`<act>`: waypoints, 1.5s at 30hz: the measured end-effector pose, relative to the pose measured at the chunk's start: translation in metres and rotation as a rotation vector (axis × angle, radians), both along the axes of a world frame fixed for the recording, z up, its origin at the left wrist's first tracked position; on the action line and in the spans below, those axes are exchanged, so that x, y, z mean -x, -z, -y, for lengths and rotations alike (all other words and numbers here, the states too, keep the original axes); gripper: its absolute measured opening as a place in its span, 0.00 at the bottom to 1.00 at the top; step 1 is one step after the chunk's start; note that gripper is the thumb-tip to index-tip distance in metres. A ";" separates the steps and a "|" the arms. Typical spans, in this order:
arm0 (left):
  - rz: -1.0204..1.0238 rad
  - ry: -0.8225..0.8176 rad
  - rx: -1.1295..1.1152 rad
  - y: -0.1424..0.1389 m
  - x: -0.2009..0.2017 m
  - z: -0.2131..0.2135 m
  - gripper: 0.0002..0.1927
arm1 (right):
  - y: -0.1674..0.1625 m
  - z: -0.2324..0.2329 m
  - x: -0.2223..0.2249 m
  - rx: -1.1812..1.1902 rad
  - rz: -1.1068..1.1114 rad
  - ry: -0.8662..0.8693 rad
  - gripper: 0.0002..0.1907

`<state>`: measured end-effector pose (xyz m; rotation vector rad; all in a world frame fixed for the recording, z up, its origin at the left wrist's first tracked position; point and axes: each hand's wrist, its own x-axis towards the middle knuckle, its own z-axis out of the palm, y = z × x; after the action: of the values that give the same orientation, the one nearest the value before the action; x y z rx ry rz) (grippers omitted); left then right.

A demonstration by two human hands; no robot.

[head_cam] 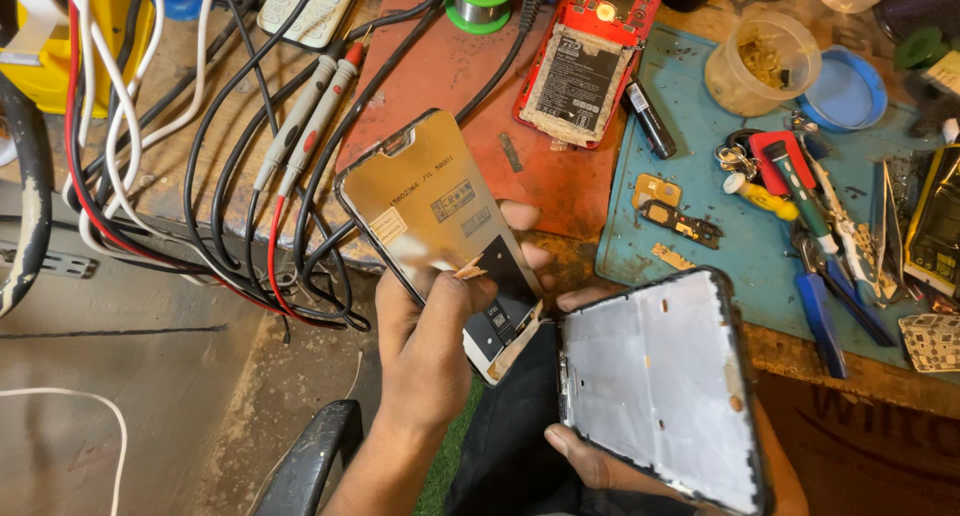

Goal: The person uses a screwdriver and a metal prying tool to remove screws and pry open the back cover of a mobile phone. They then use a cotton swab to clean a small internal component.

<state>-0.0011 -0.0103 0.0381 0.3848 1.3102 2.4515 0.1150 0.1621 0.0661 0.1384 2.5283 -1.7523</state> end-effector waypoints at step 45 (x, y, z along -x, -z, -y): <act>0.318 0.242 -0.588 0.035 -0.009 0.008 0.59 | 0.031 0.013 -0.011 0.760 0.093 0.532 0.15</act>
<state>0.0075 -0.0179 0.0033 0.2542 0.3779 2.5095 0.1258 0.1494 0.0353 0.8674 1.6782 -2.6707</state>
